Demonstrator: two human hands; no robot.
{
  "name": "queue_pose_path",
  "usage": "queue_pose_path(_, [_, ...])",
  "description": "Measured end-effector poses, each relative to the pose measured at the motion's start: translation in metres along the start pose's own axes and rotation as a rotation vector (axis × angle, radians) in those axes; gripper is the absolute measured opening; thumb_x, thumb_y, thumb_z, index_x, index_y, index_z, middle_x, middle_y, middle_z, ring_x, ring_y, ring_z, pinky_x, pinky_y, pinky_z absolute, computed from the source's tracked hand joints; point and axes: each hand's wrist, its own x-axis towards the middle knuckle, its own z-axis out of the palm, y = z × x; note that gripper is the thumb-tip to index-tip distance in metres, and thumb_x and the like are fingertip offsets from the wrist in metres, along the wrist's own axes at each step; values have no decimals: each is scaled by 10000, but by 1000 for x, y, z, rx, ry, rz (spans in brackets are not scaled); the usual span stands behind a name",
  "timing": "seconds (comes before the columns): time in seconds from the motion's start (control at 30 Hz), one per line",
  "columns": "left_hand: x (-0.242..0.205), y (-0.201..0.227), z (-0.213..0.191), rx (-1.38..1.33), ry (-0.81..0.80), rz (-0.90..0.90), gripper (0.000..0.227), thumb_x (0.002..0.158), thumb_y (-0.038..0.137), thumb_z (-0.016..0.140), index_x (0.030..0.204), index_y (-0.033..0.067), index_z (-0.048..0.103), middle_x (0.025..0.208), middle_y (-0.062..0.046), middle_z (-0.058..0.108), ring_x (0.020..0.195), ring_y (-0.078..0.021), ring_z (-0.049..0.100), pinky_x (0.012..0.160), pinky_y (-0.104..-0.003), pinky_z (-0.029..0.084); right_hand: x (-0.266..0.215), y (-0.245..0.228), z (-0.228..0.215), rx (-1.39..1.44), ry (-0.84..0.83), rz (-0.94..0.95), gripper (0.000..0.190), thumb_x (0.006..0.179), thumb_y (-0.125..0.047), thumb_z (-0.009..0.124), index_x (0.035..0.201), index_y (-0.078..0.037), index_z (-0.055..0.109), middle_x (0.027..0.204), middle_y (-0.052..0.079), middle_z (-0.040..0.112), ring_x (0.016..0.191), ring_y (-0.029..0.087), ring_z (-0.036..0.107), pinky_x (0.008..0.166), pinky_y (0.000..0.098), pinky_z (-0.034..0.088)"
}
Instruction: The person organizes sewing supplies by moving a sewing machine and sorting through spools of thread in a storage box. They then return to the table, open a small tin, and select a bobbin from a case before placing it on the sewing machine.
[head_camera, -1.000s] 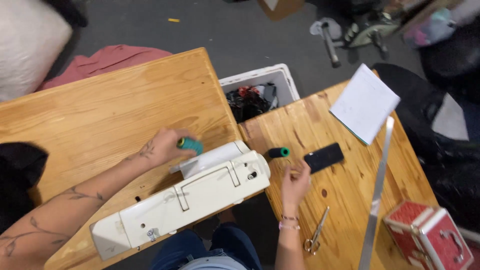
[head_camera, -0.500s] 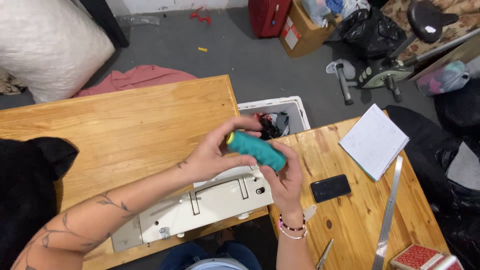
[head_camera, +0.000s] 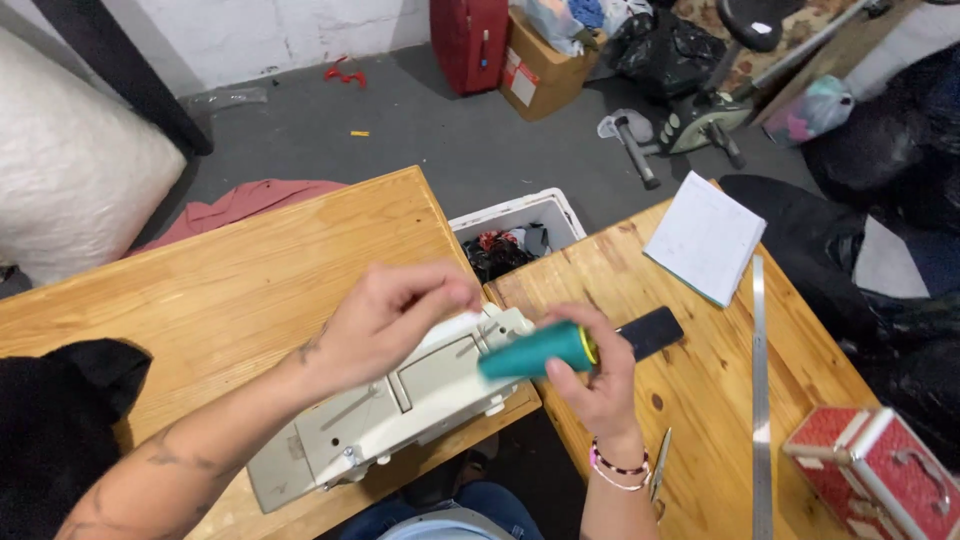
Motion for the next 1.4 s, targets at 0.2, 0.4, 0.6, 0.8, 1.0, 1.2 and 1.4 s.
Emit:
queue_pose_path(0.2, [-1, -38, 51, 158, -290, -99, 250, 1014, 165, 495, 872, 164, 700, 746, 13, 699, 696, -130, 665, 694, -308, 517, -24, -64, 28, 730, 160, -127, 447, 992, -377, 772, 1247, -122, 508, 1179, 176, 590, 707, 152, 585, 496, 227, 525])
queue_pose_path(0.4, [-34, -15, 64, 308, -212, 147, 274, 1043, 352, 431, 923, 211, 633, 594, 10, 591, 495, -212, 576, 517, -340, 424, -39, -82, 19, -334, 407, -142, 416, 845, -113, 771, 1217, -37, 603, 1164, 146, 652, 1049, 245, 674, 937, 330, 549])
queue_pose_path(0.6, [-54, -32, 82, 200, -429, -40, 144, 936, 36, 520, 907, 86, 652, 572, -58, 598, 460, -181, 562, 478, -328, 477, -71, -75, 29, 963, 372, 85, 435, 990, -375, 727, 1234, -54, 563, 1141, 115, 639, 571, 43, 526, 483, 155, 464])
queue_pose_path(0.8, [-56, -9, 86, 321, -373, 47, 305, 1034, 378, 414, 859, 235, 619, 520, -16, 519, 453, -236, 548, 526, -356, 413, -78, -98, 24, -351, 467, -15, 295, 890, -242, 681, 1113, -61, 617, 1074, 114, 651, 993, 232, 645, 872, 329, 516])
queue_pose_path(1.0, [-57, -1, 116, 150, -416, -30, 270, 1041, 288, 471, 810, 204, 583, 642, 22, 537, 605, -129, 510, 665, -297, 436, -86, -74, -24, 810, 117, 315, 488, 795, -417, 796, 1016, -26, 607, 853, 160, 636, 699, 346, 688, 614, 419, 569])
queue_pose_path(1.2, [-54, -10, 177, 311, -262, -14, 293, 1033, 360, 421, 880, 218, 627, 694, -20, 643, 579, -250, 647, 581, -372, 442, -81, -74, -53, -194, 423, -130, 273, 878, -148, 732, 1097, -59, 595, 1111, 134, 667, 1089, 287, 653, 993, 402, 548])
queue_pose_path(1.4, [-45, -8, 218, 225, -172, -39, 255, 1013, 296, 523, 802, 211, 638, 561, -5, 534, 505, -179, 529, 580, -305, 411, -103, -40, -108, 807, 117, 421, 420, 820, -356, 681, 1069, -24, 613, 834, 146, 609, 656, 268, 628, 607, 425, 581])
